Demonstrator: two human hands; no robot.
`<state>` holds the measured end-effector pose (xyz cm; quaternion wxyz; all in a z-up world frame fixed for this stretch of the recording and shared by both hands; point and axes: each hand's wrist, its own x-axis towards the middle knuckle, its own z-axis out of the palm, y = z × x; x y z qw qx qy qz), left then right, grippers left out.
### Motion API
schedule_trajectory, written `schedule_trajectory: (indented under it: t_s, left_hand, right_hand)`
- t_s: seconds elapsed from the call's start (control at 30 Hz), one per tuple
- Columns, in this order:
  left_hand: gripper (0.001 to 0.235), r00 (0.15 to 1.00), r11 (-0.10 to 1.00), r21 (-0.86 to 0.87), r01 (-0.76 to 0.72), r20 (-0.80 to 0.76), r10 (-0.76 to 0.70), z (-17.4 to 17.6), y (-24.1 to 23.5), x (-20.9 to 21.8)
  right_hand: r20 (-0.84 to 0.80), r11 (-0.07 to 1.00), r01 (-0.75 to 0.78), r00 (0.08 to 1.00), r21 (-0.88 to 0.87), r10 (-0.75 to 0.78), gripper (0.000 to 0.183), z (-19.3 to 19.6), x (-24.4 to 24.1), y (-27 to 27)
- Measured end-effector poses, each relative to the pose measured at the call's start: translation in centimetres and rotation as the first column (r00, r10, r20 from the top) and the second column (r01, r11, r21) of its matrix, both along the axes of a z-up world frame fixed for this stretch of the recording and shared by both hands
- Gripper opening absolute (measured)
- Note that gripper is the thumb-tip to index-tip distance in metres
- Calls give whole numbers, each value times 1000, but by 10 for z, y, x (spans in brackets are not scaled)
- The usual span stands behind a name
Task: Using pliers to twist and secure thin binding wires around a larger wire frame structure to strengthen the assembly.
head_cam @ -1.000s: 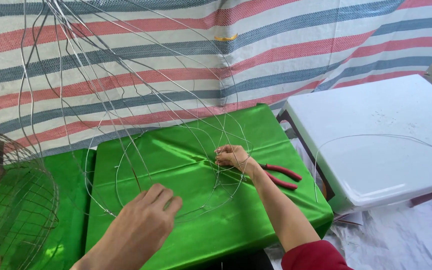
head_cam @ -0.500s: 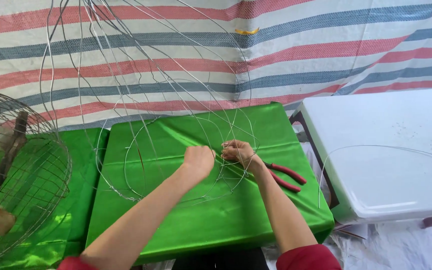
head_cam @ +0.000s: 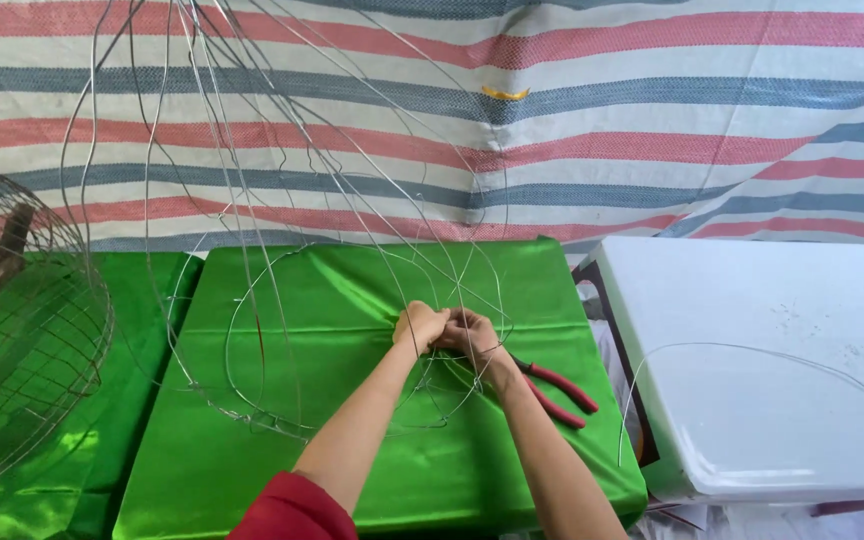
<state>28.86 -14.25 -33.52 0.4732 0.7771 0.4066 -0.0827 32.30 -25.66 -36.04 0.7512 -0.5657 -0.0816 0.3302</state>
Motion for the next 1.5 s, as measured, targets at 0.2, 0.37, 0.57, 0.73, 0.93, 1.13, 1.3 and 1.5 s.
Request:
schedule_trajectory:
  t_s: [0.2,0.37,0.57,0.73,0.93,1.13,1.3,1.5]
  left_hand:
    - [46,999,1000,22,7,32,-7,15,0,-12]
    - [49,998,994,105,39,37,-43,-26,10,11]
    - [53,966,961,274,-23,255,-50,52,9,3]
    - [57,750,927,364,88,588,-302,72,10,30]
    - [21,739,876,483,-7,592,-321,55,10,59]
    - [35,826,886,459,67,472,-308,65,17,58]
    - [26,844,771,632,75,372,-387,38,24,80]
    - [26,840,683,730,-26,386,-381,76,11,59]
  right_hand:
    - [20,999,6,1000,-49,-5,47,12,-7,-3]
    - [11,997,20,1000,-80,-19,35,19,-13,1]
    - [30,998,12,999,-59,-10,29,-17,8,8]
    - [42,999,-14,999,-48,16,22,-13,6,6]
    - [45,1000,-26,999,-18,26,22,-18,7,4]
    - [77,995,-88,993,-40,90,14,-5,3,0]
    - [126,994,-100,987,-39,105,11,-2,1,-3]
    - [134,996,-87,987,-33,91,9,-14,4,-4]
